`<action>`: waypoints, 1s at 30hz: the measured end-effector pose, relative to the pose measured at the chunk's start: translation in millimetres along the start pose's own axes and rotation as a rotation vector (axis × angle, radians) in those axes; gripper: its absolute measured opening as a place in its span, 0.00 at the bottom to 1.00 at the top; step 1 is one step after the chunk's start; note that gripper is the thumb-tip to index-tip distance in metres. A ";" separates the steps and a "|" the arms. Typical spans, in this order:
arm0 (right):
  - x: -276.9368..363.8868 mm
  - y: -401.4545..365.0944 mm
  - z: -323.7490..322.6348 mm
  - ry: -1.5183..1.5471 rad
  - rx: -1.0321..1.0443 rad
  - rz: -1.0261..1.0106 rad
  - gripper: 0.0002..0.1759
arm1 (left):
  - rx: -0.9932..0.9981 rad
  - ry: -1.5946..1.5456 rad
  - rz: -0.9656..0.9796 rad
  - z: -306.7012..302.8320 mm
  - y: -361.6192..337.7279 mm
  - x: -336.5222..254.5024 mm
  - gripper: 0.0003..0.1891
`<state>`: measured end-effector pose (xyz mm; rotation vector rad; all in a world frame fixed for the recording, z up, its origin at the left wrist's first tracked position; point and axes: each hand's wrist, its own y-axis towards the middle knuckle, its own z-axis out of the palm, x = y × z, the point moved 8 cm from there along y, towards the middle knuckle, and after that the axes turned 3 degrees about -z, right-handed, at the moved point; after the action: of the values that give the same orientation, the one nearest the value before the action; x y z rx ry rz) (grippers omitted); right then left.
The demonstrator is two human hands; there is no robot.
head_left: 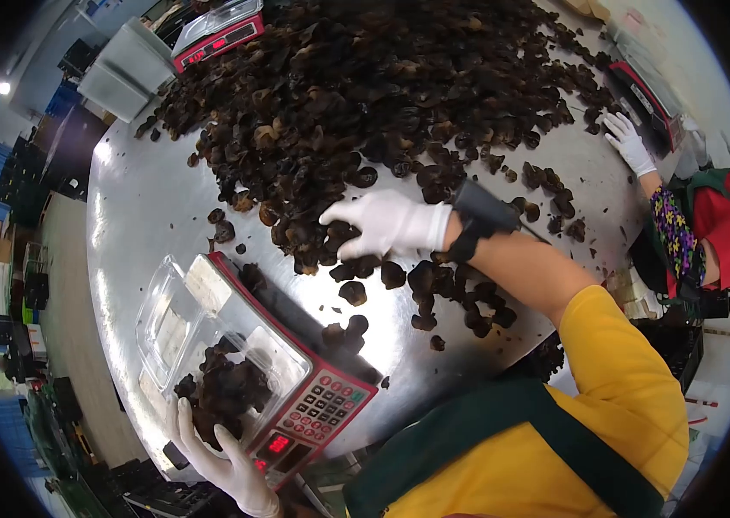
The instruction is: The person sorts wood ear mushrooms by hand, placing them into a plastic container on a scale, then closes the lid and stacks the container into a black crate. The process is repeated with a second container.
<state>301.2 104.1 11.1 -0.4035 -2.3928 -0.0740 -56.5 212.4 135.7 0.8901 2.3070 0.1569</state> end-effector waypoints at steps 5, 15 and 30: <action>-12.4 25.4 3.1 -0.021 -0.168 -0.051 0.17 | 0.013 0.042 0.015 0.4 -2.4 -1.7 0.27; 8.8 65.8 -30.7 -0.377 -0.267 -0.181 0.20 | 0.036 0.053 0.059 1.1 1.2 -7.3 0.28; -87.3 -3.2 -26.5 0.317 -0.023 0.097 0.49 | 0.001 0.007 0.076 -5.8 -3.3 -18.2 0.28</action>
<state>378.9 73.5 -25.8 -0.4804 -2.0594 -0.1122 -51.7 199.0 148.8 0.9793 2.2810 0.1922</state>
